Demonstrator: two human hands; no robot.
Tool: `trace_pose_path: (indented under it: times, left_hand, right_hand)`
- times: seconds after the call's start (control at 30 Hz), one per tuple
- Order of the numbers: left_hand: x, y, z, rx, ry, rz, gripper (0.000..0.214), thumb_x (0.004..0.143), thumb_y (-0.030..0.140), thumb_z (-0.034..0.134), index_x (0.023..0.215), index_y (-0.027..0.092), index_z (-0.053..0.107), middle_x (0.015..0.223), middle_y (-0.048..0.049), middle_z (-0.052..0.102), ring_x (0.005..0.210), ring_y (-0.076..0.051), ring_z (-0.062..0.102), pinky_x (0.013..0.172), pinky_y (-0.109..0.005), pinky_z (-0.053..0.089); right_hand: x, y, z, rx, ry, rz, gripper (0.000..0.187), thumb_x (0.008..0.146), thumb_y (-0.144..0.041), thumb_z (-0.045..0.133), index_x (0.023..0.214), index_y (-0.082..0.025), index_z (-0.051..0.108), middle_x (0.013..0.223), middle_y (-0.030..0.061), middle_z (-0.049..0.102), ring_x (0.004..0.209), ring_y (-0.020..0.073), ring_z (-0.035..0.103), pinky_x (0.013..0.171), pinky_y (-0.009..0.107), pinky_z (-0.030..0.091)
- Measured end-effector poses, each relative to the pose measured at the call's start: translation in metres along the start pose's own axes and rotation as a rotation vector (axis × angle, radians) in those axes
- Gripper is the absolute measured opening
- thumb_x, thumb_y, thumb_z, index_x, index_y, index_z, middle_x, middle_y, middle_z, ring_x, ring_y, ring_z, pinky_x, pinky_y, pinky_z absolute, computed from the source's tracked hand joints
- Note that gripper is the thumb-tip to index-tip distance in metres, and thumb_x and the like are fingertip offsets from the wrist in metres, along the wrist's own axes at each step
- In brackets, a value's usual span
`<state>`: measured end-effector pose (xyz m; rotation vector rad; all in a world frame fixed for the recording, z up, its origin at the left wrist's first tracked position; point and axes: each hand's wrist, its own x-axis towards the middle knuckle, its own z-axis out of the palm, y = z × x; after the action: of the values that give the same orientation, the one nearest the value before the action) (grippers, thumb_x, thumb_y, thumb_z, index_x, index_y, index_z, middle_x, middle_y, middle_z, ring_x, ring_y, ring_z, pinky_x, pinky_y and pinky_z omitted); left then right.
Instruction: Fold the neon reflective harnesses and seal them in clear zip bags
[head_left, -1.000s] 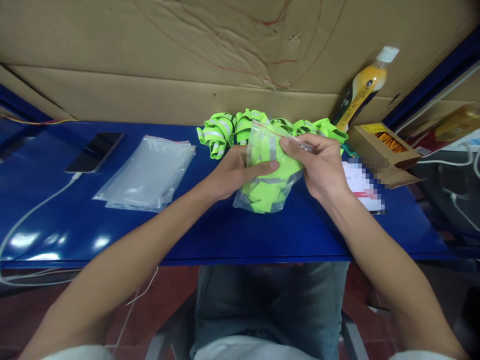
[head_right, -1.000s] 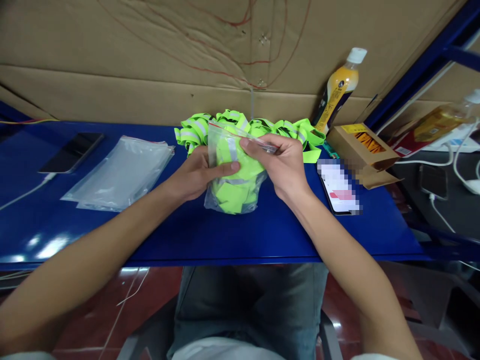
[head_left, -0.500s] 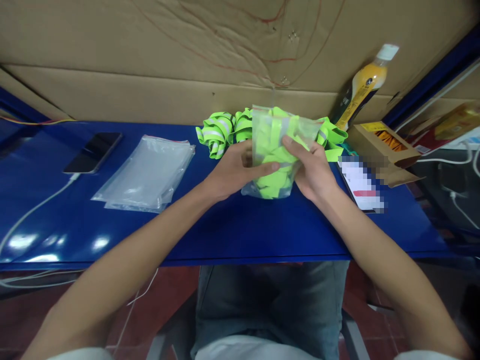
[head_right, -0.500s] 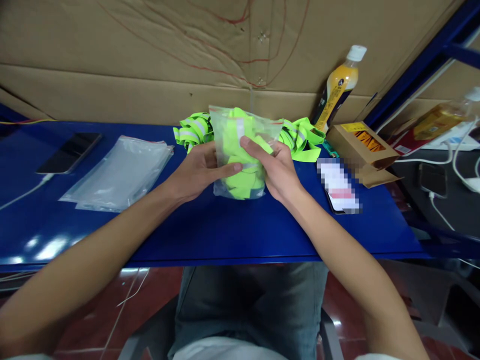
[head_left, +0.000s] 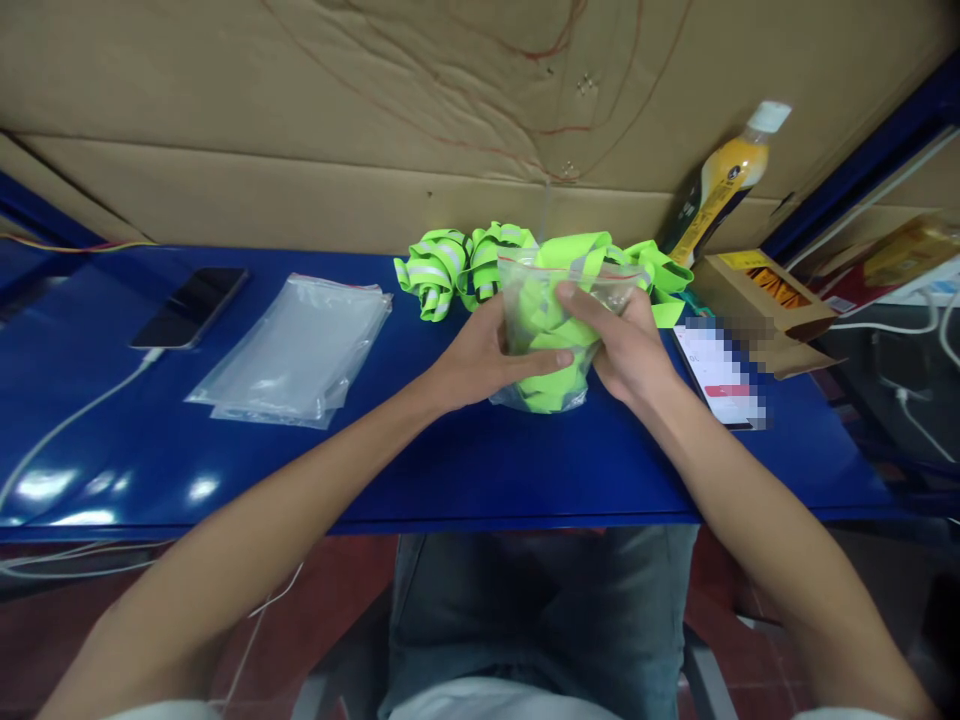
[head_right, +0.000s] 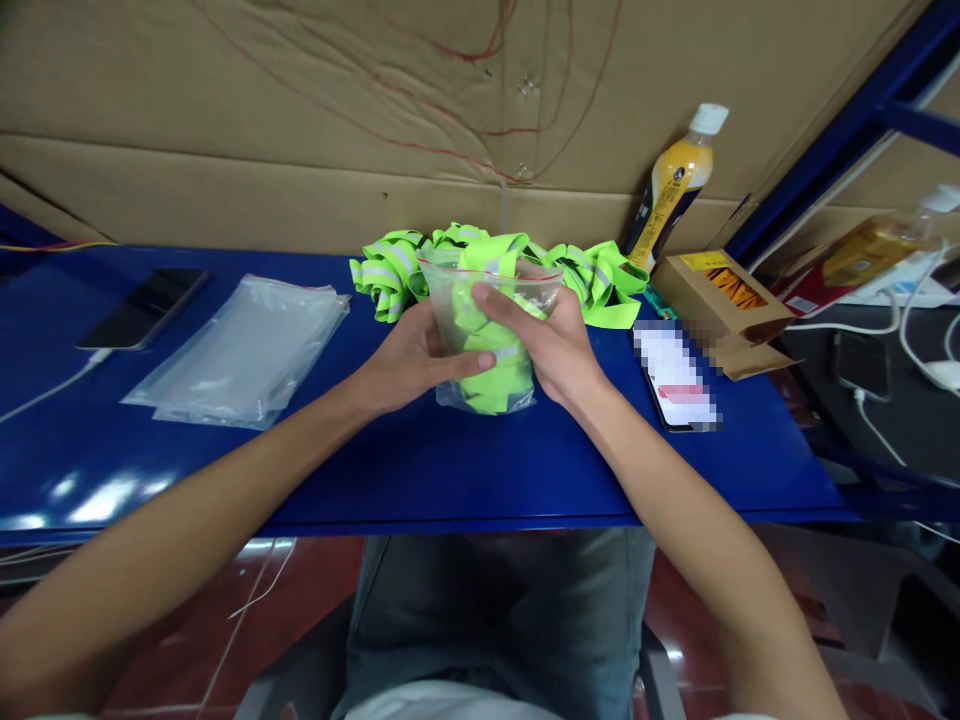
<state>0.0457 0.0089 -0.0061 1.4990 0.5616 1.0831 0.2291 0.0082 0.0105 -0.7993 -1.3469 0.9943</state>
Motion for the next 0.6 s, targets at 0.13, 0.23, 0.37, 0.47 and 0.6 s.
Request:
trace_pose_path:
  times: [0.13,0.23,0.37,0.47,0.6]
  left_hand:
    - [-0.001,-0.001,0.001,0.078,0.082,0.041,0.079,0.072,0.049,0.107,0.136,0.019,0.071,0.14,-0.0148,0.078,0.134,-0.037,0.073,0.116,-0.051,0.06]
    - [-0.002,-0.002,-0.002,0.182,0.076,0.077,0.078,0.076,0.05,0.104,0.139,0.02,0.07,0.142,-0.0152,0.076,0.137,-0.038,0.07,0.119,-0.053,0.057]
    - [-0.005,-0.007,-0.002,0.305,0.138,0.141,0.081,0.076,0.054,0.103,0.141,0.021,0.069,0.144,-0.0149,0.074,0.139,-0.038,0.068,0.122,-0.054,0.053]
    - [-0.009,-0.008,0.004,0.354,0.176,0.174,0.083,0.082,0.057,0.099,0.148,0.022,0.064,0.145,-0.0137,0.074,0.136,-0.036,0.069,0.121,-0.053,0.053]
    - [-0.015,-0.003,0.012,0.416,0.196,0.17,0.073,0.087,0.057,0.094,0.144,0.023,0.062,0.142,-0.0138,0.074,0.133,-0.038,0.07,0.116,-0.053,0.055]
  right_hand:
    - [0.007,-0.03,-0.02,-0.382,0.084,-0.358,0.049,0.084,-0.045,0.096,0.128,-0.034,0.078,0.133,0.0078,0.078,0.123,0.0317,0.072,0.108,0.05,0.06]
    - [0.012,-0.057,-0.031,-0.641,-0.148,-0.529,0.024,0.096,-0.04,0.086,0.12,-0.034,0.084,0.124,0.007,0.081,0.12,0.0317,0.07,0.113,0.053,0.052]
    - [0.018,-0.079,-0.031,-0.896,-0.426,-0.53,0.027,0.096,-0.053,0.085,0.115,-0.033,0.085,0.105,0.0083,0.081,0.099,0.0331,0.064,0.096,0.053,0.05]
    - [0.016,-0.083,-0.024,-1.04,-0.445,-0.507,0.035,0.093,-0.063,0.084,0.102,-0.029,0.081,0.087,0.0092,0.074,0.09,0.0335,0.059,0.088,0.052,0.047]
    - [0.006,-0.079,-0.019,-0.861,-0.349,-0.394,0.028,0.092,-0.053,0.089,0.096,-0.029,0.075,0.086,0.0084,0.07,0.099,0.0343,0.067,0.091,0.05,0.052]
